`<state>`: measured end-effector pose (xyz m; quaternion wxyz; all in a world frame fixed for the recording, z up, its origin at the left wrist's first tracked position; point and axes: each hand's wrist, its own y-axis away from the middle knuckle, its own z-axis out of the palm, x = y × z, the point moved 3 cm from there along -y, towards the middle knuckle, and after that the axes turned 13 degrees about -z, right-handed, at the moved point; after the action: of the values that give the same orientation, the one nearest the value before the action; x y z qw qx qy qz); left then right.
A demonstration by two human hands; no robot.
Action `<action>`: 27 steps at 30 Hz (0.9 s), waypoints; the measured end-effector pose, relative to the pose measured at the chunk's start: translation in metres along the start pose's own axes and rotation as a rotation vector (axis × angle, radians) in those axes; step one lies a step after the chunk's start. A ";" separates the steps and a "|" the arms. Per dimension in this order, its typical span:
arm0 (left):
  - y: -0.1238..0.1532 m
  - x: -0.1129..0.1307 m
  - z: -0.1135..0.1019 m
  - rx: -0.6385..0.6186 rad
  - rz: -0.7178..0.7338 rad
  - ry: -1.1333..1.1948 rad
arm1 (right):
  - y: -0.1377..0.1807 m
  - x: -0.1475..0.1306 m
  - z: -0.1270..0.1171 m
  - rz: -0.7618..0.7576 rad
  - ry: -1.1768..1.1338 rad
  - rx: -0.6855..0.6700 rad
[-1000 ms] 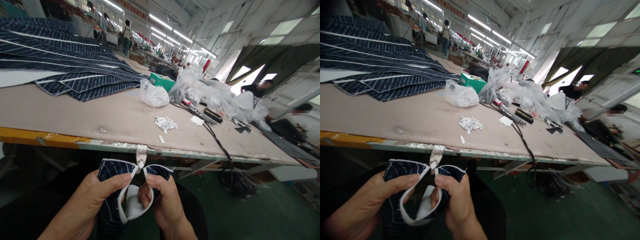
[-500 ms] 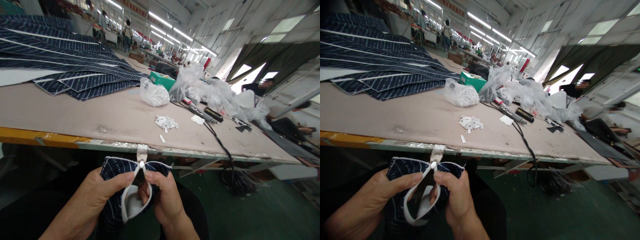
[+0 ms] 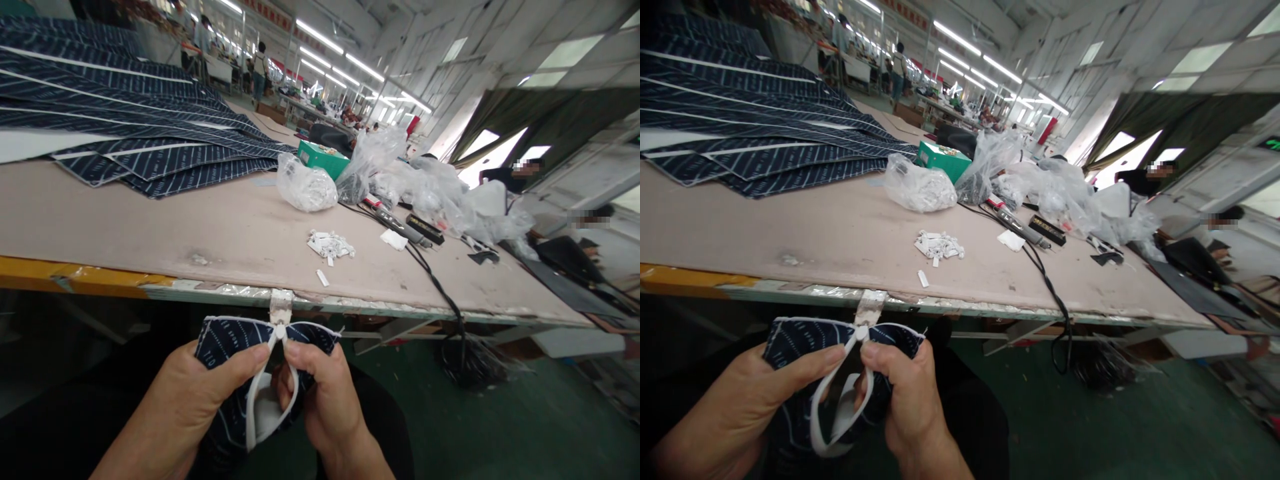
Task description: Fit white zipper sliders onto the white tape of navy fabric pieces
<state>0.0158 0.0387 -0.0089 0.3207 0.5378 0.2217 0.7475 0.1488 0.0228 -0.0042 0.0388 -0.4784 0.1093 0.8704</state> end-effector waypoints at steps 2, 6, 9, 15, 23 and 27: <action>-0.001 -0.002 0.000 0.046 0.011 0.002 | -0.001 -0.001 0.000 -0.005 -0.005 0.000; -0.001 -0.002 0.002 0.092 0.010 0.014 | -0.003 -0.003 0.002 -0.024 0.003 -0.021; 0.000 -0.003 0.003 0.101 0.025 0.044 | -0.001 -0.005 0.003 -0.042 0.014 -0.048; 0.001 -0.001 0.007 0.126 -0.009 0.090 | -0.003 -0.003 0.003 -0.069 -0.023 -0.041; -0.006 0.001 0.004 0.112 -0.060 0.035 | -0.005 -0.003 -0.005 -0.077 0.006 -0.066; -0.005 -0.003 -0.004 0.049 -0.029 -0.079 | 0.005 -0.008 -0.023 -0.120 0.205 -0.147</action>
<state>0.0140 0.0403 -0.0152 0.3265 0.5714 0.2349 0.7154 0.1714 0.0128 -0.0081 0.0443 -0.5722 0.0196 0.8187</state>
